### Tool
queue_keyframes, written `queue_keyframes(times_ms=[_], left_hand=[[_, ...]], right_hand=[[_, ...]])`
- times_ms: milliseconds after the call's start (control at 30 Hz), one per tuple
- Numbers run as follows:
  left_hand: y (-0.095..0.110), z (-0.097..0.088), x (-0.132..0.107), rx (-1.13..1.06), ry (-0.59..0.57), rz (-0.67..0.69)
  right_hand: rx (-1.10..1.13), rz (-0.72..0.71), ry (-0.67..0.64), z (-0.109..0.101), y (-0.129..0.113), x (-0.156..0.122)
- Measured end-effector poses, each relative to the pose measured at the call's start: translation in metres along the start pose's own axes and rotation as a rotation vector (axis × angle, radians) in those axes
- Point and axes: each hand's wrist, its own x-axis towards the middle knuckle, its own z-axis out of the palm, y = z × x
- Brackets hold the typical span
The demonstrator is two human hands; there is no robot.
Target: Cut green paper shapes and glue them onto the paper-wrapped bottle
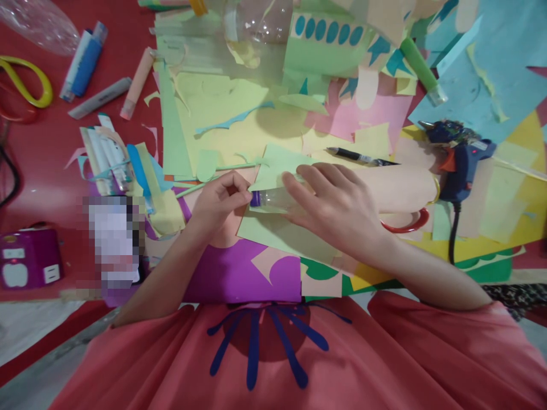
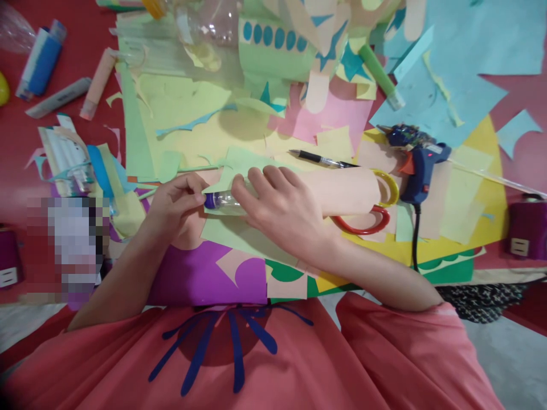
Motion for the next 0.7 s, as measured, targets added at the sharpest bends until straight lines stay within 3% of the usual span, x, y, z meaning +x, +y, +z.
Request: queue_keyframes(times_ms=[300, 700], left_hand=[[-0.0027, 0.006, -0.0008, -0.031, 0.094, 0.012], [-0.0025, 0.0087, -0.0013, -0.045, 0.121, 0.024]], right_hand=[[-0.008, 0.038, 0.021, -0.0033, 0.0033, 0.0027], [0.011, 0.062, 0.032, 0.0009, 0.0006, 0.0015]])
